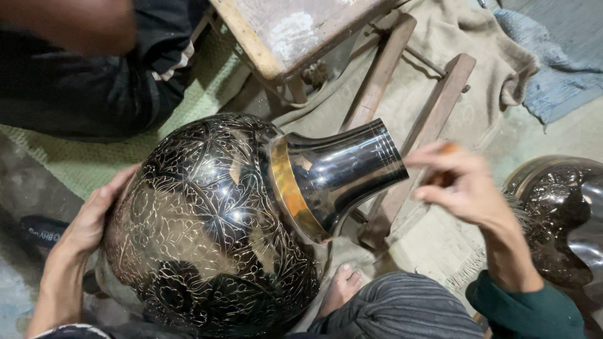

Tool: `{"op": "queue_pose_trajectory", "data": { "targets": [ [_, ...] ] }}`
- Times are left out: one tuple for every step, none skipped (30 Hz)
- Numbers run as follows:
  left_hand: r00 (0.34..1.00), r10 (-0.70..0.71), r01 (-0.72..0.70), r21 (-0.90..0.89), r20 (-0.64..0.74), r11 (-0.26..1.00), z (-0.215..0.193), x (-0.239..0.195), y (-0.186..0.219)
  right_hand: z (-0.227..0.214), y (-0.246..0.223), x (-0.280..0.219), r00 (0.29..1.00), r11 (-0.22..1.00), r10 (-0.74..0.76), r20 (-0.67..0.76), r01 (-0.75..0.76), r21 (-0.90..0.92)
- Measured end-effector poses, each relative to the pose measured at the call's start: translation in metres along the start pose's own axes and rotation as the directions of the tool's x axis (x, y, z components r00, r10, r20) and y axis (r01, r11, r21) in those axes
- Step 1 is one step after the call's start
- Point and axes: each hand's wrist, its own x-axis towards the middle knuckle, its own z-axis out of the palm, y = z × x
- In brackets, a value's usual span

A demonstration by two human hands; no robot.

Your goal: The person holds a large dark metal vase with gold floral patterns and uses a small wooden-handled tool to engrave fine lines on the neck. The person rotates the vase slightly to continue the engraving around the circumference.

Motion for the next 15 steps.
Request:
{"op": "queue_pose_trajectory", "data": {
  "targets": [
    [0.998, -0.066, 0.066, -0.029, -0.021, 0.997, -0.009, -0.006, -0.02, 0.01, 0.004, 0.002, 0.998, 0.996, -0.029, 0.053, 0.024, 0.082],
    [0.99, -0.133, 0.13, -0.06, -0.039, 0.99, -0.018, -0.013, -0.04, 0.018, 0.008, 0.003, 0.993, 0.986, -0.061, 0.104, 0.044, 0.164],
    [0.979, -0.198, 0.193, -0.094, -0.055, 0.977, -0.025, -0.02, -0.061, 0.024, 0.009, 0.002, 0.997, 0.995, -0.051, 0.058, 0.046, 0.092],
    [0.966, -0.242, 0.227, -0.153, -0.094, 0.962, -0.028, -0.029, -0.082, 0.028, 0.009, 0.001, 0.999, 0.999, -0.044, 0.01, 0.043, 0.02],
    [0.949, -0.287, 0.257, -0.21, -0.127, 0.943, -0.03, -0.036, -0.1, 0.031, 0.008, 0.0, 0.998, 0.998, -0.037, -0.041, 0.035, -0.052],
    [0.93, -0.333, 0.284, -0.268, -0.156, 0.92, -0.033, -0.037, -0.114, 0.034, 0.004, -0.002, 0.994, 0.996, -0.057, -0.091, 0.05, -0.076],
    [0.939, -0.317, 0.262, -0.321, -0.135, 0.91, -0.035, -0.038, -0.124, 0.036, -0.002, -0.006, 0.988, 0.993, -0.076, -0.136, 0.063, -0.1],
    [0.947, -0.3, 0.24, -0.372, -0.114, 0.897, -0.039, -0.04, -0.131, 0.037, -0.01, -0.008, 0.979, 0.989, -0.097, -0.18, 0.075, -0.125],
    [0.954, -0.286, 0.221, -0.425, -0.094, 0.878, -0.045, -0.041, -0.137, 0.042, -0.022, -0.008, 0.974, 0.987, -0.082, -0.21, 0.05, -0.15],
    [0.956, -0.283, 0.221, -0.44, -0.08, 0.87, -0.051, -0.041, -0.14, 0.048, -0.034, -0.007, 0.968, 0.985, -0.067, -0.241, 0.025, -0.173],
    [0.958, -0.277, 0.217, -0.45, -0.07, 0.866, -0.053, -0.039, -0.137, 0.05, -0.043, -0.008, 0.96, 0.981, -0.057, -0.275, 0.003, -0.194],
    [0.961, -0.271, 0.214, -0.461, -0.06, 0.862, -0.052, -0.038, -0.132, 0.051, -0.051, -0.01, 0.955, 0.988, 0.022, -0.296, -0.067, -0.141],
    [0.96, -0.27, 0.228, -0.363, -0.069, 0.904, -0.052, -0.037, -0.124, 0.052, -0.058, -0.011, 0.945, 0.987, 0.103, -0.312, -0.136, -0.085],
    [0.96, -0.269, 0.241, -0.261, -0.078, 0.935, -0.05, -0.034, -0.115, 0.052, -0.064, -0.01, 0.929, 0.979, 0.183, -0.323, -0.203, -0.029],
    [0.962, -0.261, 0.245, -0.157, -0.087, 0.957, -0.046, -0.028, -0.104, 0.051, -0.067, -0.007, 0.912, 0.959, 0.256, -0.321, -0.281, -0.031]
  ]
}}
